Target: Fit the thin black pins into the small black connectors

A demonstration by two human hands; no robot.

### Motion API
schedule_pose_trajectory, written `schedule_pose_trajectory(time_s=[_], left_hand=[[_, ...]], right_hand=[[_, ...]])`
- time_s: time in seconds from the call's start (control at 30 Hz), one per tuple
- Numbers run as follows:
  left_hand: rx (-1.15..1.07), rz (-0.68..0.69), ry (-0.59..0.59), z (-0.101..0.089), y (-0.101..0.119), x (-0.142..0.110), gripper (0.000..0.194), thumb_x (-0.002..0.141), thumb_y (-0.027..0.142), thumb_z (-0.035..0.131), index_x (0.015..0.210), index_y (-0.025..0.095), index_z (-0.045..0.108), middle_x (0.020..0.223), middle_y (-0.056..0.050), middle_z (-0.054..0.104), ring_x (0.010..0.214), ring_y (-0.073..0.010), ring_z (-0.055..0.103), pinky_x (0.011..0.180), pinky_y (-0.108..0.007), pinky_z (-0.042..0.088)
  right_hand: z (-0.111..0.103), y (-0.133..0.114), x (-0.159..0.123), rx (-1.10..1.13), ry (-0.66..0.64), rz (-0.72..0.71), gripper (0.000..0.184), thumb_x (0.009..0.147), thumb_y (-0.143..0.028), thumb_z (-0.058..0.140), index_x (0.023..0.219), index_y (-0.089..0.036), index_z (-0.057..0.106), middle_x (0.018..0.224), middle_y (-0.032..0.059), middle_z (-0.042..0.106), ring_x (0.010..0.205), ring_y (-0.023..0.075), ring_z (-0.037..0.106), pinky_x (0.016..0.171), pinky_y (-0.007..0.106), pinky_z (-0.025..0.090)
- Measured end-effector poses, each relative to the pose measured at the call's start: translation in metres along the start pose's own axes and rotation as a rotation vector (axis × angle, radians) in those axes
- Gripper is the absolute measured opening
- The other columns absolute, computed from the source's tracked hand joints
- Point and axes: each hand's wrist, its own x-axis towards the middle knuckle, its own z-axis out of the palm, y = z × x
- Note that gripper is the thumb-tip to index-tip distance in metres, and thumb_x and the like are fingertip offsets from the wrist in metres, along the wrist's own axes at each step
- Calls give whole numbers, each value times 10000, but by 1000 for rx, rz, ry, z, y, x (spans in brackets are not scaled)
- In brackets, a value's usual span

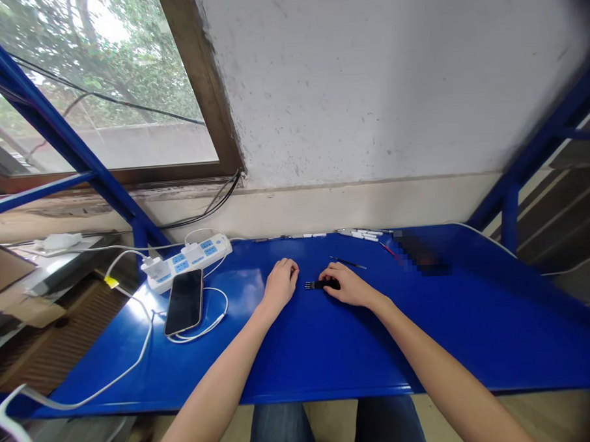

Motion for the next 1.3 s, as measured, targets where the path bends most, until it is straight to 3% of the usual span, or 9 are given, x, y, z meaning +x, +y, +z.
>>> schedule_pose_trajectory(time_s=[0.2,0.3,0.5,0.63,0.8,0.97,1.1,1.3], left_hand=[[-170,-59,2,2,1,1,105,865,195,461,823,196,557,775,-31,602,717,-169,551,682,-286,412],[-272,-73,13,1,4,1,103,856,222,481,810,198,570,744,-16,604,660,-146,541,662,-269,414],[-405,-109,39,2,8,2,78,812,246,534,832,191,586,687,5,582,607,-120,505,611,-243,406],[-442,-140,42,1,9,2,115,777,260,576,856,188,619,718,-11,606,631,-130,524,596,-245,406],[-460,-163,37,0,9,2,171,818,327,539,801,188,637,724,-19,625,634,-139,539,600,-248,405],[-543,-205,15,0,8,2,248,858,398,491,784,188,601,632,1,590,603,-140,554,590,-242,415],[-642,-276,16,0,7,4,353,867,488,464,712,184,555,523,18,545,504,-124,515,538,-233,409],[-807,-407,28,-2,7,7,424,838,557,497,658,174,526,468,18,538,422,-101,474,457,-220,368]], right_hand=[[0,0,0,1,22,-2,165,816,-192,595,978,-188,626,918,60,565,887,189,529,825,330,433],[1,3,1,-18,94,21,166,842,-232,572,993,-185,623,896,58,566,885,191,530,846,340,426],[-1,23,1,-164,345,265,161,807,-178,535,932,-173,635,856,69,550,843,214,502,798,341,430],[-3,39,-3,-347,444,416,197,771,-177,557,950,-163,636,906,107,536,888,258,475,808,379,415],[-2,54,-8,-439,462,544,149,741,-224,619,880,-173,631,871,105,514,860,258,469,758,370,405],[-2,56,-7,-417,452,528,28,753,-188,587,739,-190,611,808,85,524,812,233,485,730,342,400],[-7,50,-5,-284,425,492,86,763,-177,537,698,-186,593,763,73,574,770,212,527,730,329,404],[-14,34,2,382,400,453,163,774,-349,541,750,-192,575,703,21,635,652,161,582,632,279,417]])
